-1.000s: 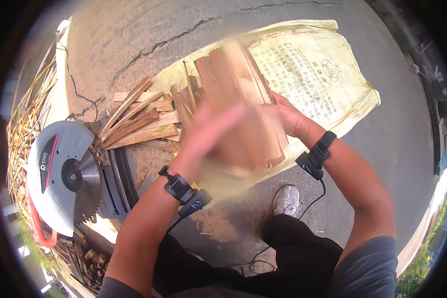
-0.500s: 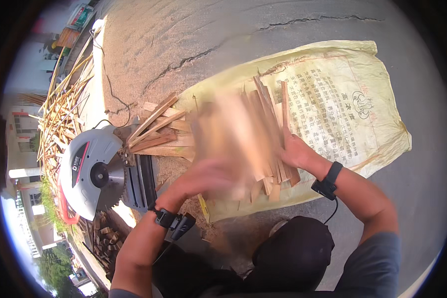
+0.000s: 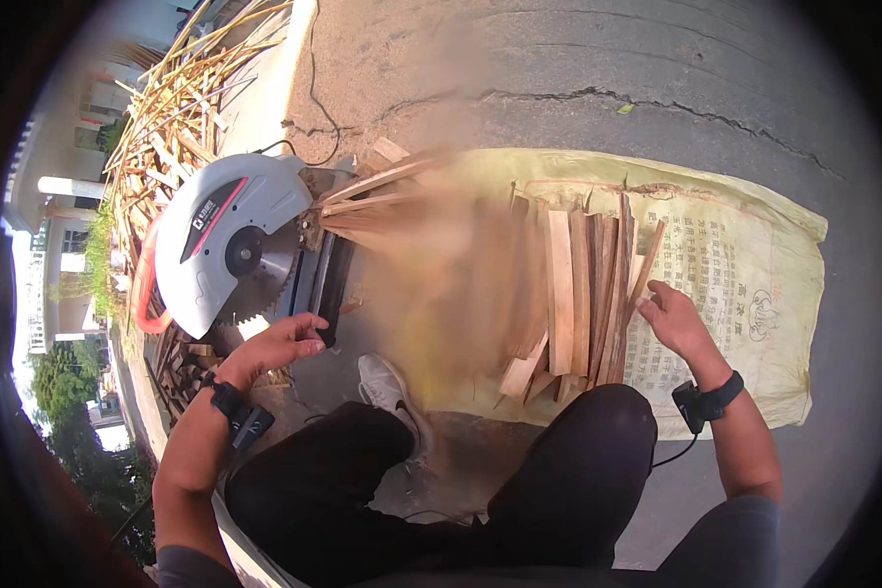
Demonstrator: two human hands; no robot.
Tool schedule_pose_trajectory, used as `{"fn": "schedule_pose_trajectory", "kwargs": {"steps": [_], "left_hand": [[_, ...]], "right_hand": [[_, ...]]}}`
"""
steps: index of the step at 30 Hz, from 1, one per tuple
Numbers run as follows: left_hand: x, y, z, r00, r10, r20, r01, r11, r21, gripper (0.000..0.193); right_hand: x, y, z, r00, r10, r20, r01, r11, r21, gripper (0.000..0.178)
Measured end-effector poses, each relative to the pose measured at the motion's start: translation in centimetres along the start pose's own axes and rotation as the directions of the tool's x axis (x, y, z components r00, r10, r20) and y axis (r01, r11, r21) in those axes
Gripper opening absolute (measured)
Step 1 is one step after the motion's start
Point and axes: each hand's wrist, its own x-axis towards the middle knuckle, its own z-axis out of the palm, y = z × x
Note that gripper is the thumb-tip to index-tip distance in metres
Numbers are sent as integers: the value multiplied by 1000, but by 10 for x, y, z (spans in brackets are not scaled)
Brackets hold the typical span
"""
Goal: The person picks up wood planks, aligns them on the base of a miter saw, and cuts them into smaller segments using the powered blade. They then collect the cut pieces and arrange them on a yellow sack on the ground.
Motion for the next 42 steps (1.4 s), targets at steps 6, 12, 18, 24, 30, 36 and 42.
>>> {"fn": "schedule_pose_trajectory", "kwargs": {"steps": [6,12,18,24,30,36,42], "left_hand": [[60,-42,-5,978,5,208,-16,999,48,40],[156,-82,21,964,225,143,-226,974,-11,34],[200,-88,60,955,245,168,-278,936,217,37],[202,-102,70,901,411,135,-386,905,-182,47],[208,-96,70,979,202,0,-197,956,-218,55],[183,-40,64,996,-39,-80,-41,593,-804,86],[207,-57,52,984,-138,-116,-49,419,-907,100]], "right_hand": [[-18,-54,-72,986,-94,-137,95,995,5,43],[-15,-166,-26,978,-137,155,155,982,-111,40],[65,-156,101,983,-62,173,55,998,42,35],[128,-100,135,932,-347,104,360,920,-158,27],[110,-171,80,977,56,206,-89,984,156,21],[100,-182,25,903,287,321,-200,939,-279,28],[121,-256,59,967,-115,226,230,771,-594,46]]}}
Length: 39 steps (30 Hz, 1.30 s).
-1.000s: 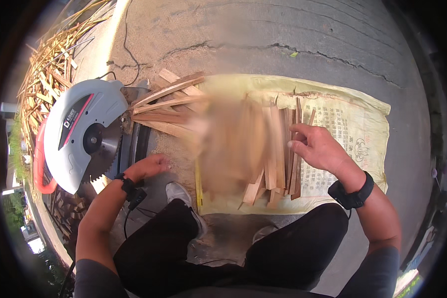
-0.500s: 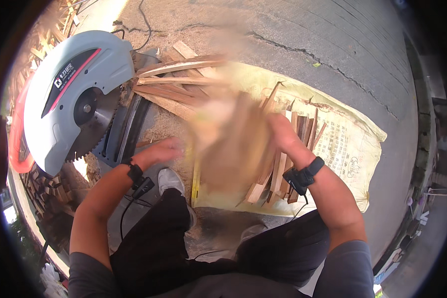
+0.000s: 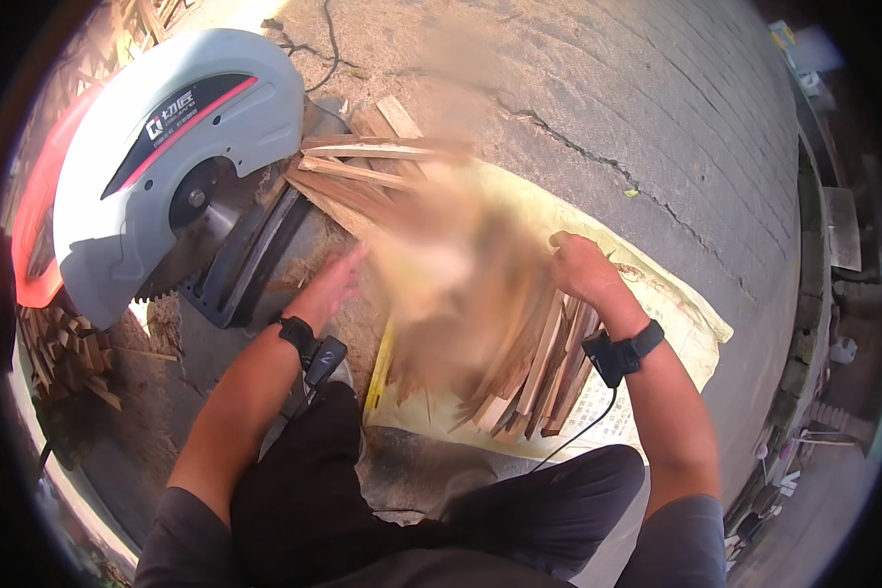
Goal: The person picks up wood planks, aligns them on the base of a miter saw, and cuts them into smaller segments using the powered blade. They then collect the cut pieces and arrange them on a yellow sack on the ground.
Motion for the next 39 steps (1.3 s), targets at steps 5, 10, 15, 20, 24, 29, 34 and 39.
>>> {"fn": "schedule_pose_trajectory", "kwargs": {"steps": [5,10,15,20,24,29,34,39], "left_hand": [[47,-15,-9,985,88,149,-75,993,-96,85],[100,-51,-2,970,133,203,-55,936,-347,74],[58,-24,10,956,153,250,-50,926,-375,76],[72,-29,9,934,168,314,-21,906,-423,78],[81,-33,21,927,146,345,20,901,-434,80],[112,-42,8,897,191,398,53,849,-526,70],[74,-11,26,874,242,422,84,780,-620,61],[36,21,33,851,309,425,128,663,-738,57]], "right_hand": [[60,-61,32,937,-348,-32,270,662,699,50],[118,-106,51,947,-311,77,238,845,479,58],[162,-78,83,970,-206,129,205,979,23,50],[199,-26,112,891,-452,46,406,838,364,46],[190,-35,109,961,-242,136,250,967,-43,58],[154,-101,73,952,-159,260,91,963,255,73],[109,-115,38,915,-275,295,15,755,656,81],[100,-112,37,899,-368,236,22,579,815,83]]}}
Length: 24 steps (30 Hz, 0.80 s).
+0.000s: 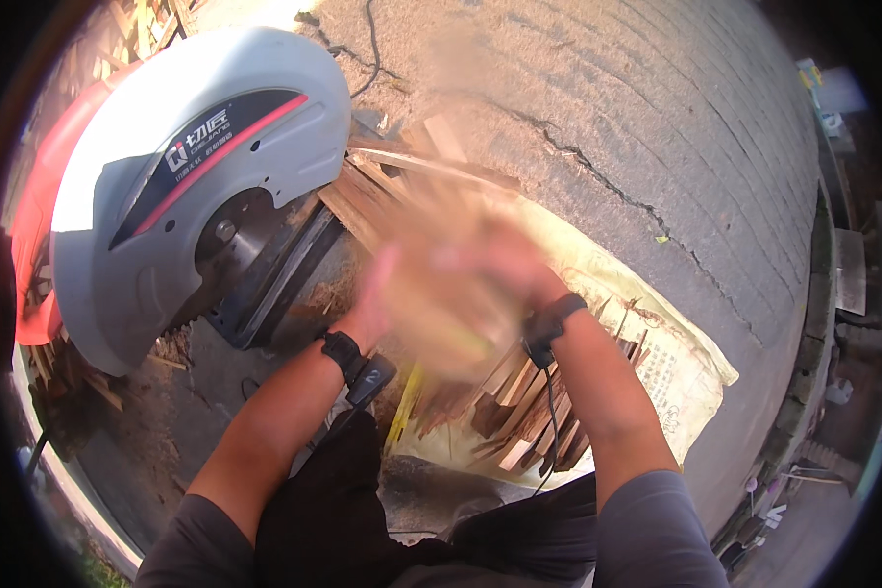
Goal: The person picks up wood planks, aligns them on the base of a miter saw, and cuts them into smaller segments using the powered blade. They then collect the cut pieces and arrange them on a yellow sack on the ground.
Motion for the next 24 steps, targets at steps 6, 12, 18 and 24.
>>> {"fn": "schedule_pose_trajectory", "kwargs": {"steps": [6,12,18,24], "left_hand": [[-25,14,51,1000,-2,-17,1,997,-79,53],[-56,19,96,997,53,-48,-51,998,48,54],[-80,-3,121,1000,-12,-9,13,995,102,53],[-74,-47,137,975,-105,194,54,966,254,51]], "right_hand": [[-24,-23,2,992,10,128,-36,980,196,82],[-19,13,6,987,157,-9,-153,972,177,80],[-72,6,14,984,171,48,-177,936,305,81],[-144,53,2,993,6,-115,37,930,367,94]]}}
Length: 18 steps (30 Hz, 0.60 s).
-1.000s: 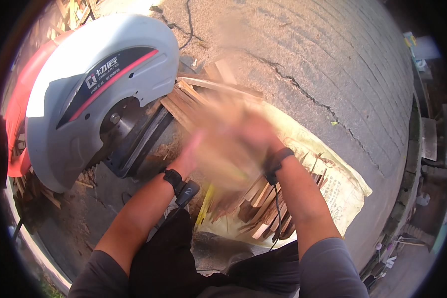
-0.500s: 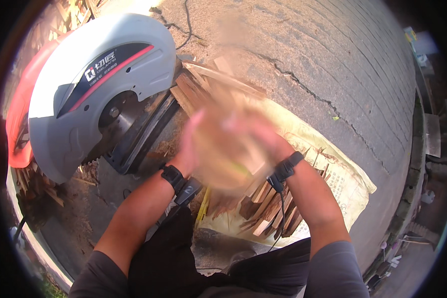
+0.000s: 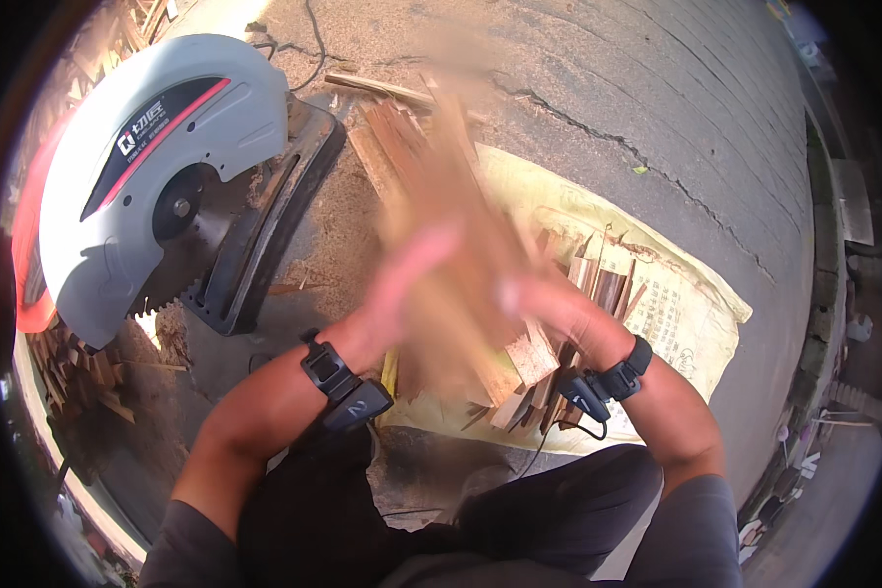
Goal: The person picks up wood planks, aligns them on the base of a miter saw, and cuts them into smaller segments using the powered blade. They then collect the cut pieces and arrange them on a yellow sack on the ground.
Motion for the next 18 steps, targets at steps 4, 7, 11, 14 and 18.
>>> {"fn": "schedule_pose_trajectory", "kwargs": {"steps": [4,7,11,14,18], "left_hand": [[9,-23,40,991,-100,87,73,960,269,44],[29,-56,63,966,-226,124,152,888,434,40],[56,-118,75,878,-426,220,246,795,555,43],[56,-126,124,801,-579,155,213,516,830,45],[58,-151,143,671,-716,195,204,431,879,45]], "right_hand": [[-62,4,-18,991,-83,-109,82,997,-15,99],[-107,19,-42,980,-106,-170,113,993,28,92],[-161,46,-59,943,-130,-306,172,978,116,87],[-209,77,-78,902,-109,-419,181,974,138,84],[-244,101,-80,856,-89,-509,214,957,193,82]]}}
